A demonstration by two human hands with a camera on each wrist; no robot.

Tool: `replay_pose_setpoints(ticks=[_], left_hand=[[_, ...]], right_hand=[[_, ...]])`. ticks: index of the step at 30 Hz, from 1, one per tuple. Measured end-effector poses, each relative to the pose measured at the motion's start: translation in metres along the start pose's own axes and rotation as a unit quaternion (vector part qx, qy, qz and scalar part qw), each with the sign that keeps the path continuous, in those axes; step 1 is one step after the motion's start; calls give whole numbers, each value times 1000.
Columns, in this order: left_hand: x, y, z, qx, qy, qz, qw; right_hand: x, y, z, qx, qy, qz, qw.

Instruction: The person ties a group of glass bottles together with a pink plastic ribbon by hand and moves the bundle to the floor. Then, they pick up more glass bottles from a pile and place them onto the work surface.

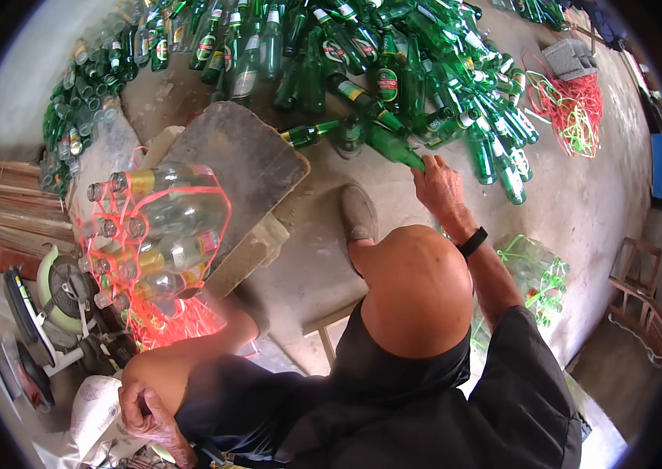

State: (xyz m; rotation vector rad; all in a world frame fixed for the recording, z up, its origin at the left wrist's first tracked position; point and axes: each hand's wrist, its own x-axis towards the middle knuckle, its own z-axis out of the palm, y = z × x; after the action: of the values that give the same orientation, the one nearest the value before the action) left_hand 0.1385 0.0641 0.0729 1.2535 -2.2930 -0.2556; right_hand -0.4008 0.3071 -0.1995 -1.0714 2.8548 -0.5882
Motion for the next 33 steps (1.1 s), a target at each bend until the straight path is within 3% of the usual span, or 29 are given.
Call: replay_pose_setpoints(ticks=[4,20,24,26,33], left_hand=[[-4,5,-7,-4,-40,-16,999],[0,-2,-3,-3,-14,10,1000],[-1,-8,1,-5,12,38,999],[-1,-7,1,-3,15,39,999],[-1,-5,-2,-2,-4,15,1000]], right_hand=[[19,-10,-8,-4,14,-26,1000],[94,-53,-9,1,14,-76,997],[114,-57,-8,4,8,-74,997],[121,-62,-12,-6,-44,-39,998],[113,-61,-16,13,-44,-10,999]])
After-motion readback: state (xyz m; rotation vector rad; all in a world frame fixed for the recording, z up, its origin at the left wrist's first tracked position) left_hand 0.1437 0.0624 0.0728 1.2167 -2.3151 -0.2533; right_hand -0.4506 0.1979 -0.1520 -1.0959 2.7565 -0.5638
